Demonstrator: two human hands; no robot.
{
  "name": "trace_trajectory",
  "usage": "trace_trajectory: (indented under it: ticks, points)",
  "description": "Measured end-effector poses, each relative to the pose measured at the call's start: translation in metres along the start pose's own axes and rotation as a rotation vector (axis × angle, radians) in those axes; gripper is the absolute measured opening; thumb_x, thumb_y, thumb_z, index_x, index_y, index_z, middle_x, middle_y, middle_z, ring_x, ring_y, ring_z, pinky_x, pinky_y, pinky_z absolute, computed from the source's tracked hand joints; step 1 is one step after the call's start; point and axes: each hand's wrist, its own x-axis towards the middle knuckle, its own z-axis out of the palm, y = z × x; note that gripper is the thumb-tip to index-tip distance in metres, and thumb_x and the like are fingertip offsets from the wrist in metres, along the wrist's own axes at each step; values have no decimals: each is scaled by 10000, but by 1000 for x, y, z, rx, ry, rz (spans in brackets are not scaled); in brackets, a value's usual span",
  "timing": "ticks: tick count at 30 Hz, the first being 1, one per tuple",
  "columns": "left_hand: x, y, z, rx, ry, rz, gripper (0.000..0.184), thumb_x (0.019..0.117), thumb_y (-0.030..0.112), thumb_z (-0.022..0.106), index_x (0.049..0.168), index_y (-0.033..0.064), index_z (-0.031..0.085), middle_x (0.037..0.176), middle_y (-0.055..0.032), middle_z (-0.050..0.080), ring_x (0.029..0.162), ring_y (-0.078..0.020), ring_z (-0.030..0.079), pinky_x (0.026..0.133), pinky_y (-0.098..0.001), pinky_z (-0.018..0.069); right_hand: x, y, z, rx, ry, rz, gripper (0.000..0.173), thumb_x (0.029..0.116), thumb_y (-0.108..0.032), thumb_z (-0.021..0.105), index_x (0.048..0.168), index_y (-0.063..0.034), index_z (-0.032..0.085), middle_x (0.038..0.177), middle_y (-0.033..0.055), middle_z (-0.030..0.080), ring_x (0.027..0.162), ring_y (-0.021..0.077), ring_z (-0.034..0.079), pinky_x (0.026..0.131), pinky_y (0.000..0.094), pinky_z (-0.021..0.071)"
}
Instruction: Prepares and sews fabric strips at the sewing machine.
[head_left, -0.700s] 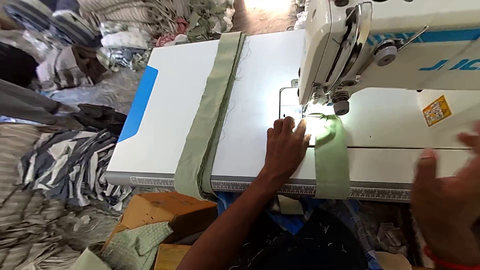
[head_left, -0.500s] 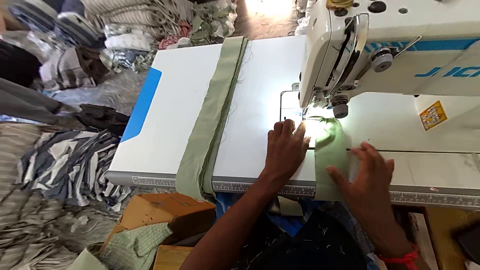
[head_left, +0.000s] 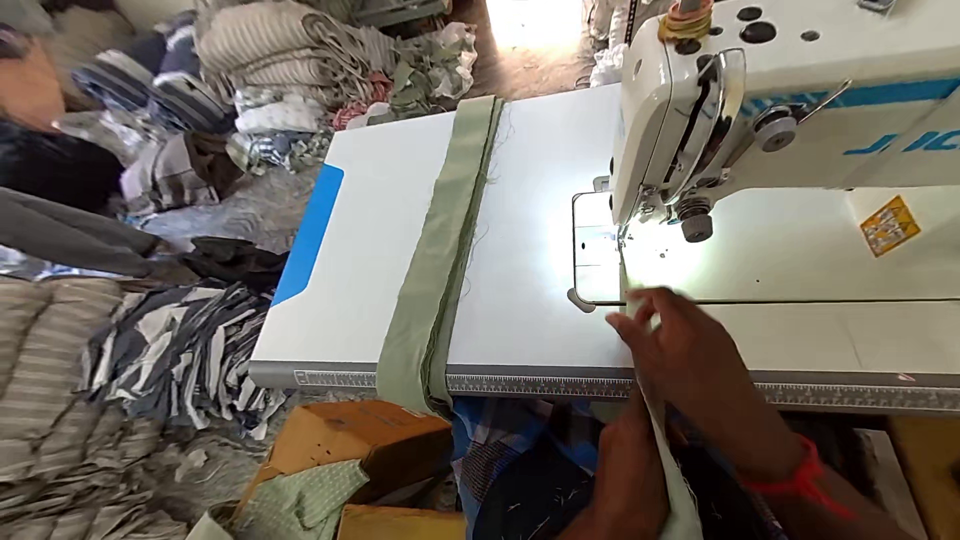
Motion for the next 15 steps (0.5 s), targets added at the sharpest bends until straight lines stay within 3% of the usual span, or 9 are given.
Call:
trace_trajectory:
  ticks: [1,2,3,6,9,12,15]
  points:
    - [1,1,-1,86,-31,14,271,1043,92,474,1242,1,635,898,-25,719,834,-94,693,794,-299,586,17,1,4,-74,7,44,547,1020,-421,627,1359,5,577,1143,230,621,817,386,666,663,575,557]
    - [3,2,-2,153,-63,19,262,1047,104,471,1211,14,654,899,-32,717,833,-104,694,788,-309,583,32,3,7,-134,13,71,561,1011,-379,655,1378,32,555,1230,270,579,872,429,667,694,601,556]
    - [5,4,-4,214,-96,25,260,1051,119,468,1200,29,661,896,-39,718,824,-118,697,776,-322,585,43,6,9,-188,24,68,478,1016,-294,656,1340,48,582,1224,281,573,875,441,665,693,598,557]
    - [10,19,-12,404,-187,39,340,1060,152,471,1353,26,589,922,-88,730,833,-210,718,775,-404,587,58,5,6,-297,47,8,262,1016,-59,588,1233,68,660,1127,274,610,846,426,670,682,557,568]
    - [9,24,-12,472,-151,87,429,1072,185,467,1472,32,490,915,-82,740,797,-220,727,740,-409,597,60,6,11,-360,38,-36,283,996,-39,609,1251,65,671,1111,248,616,801,386,674,654,512,576]
    - [6,22,-14,384,-93,108,564,1047,196,540,1564,32,384,921,-89,746,754,-185,717,708,-374,601,66,6,15,-375,23,-24,285,1002,-42,591,1251,82,651,1107,263,612,826,403,673,660,514,571]
    - [6,14,-15,269,-24,143,621,1033,201,597,1592,80,355,1020,-86,752,804,-128,727,751,-318,611,66,3,12,-361,15,9,299,1003,-50,592,1266,82,639,1094,260,607,832,399,669,663,517,568]
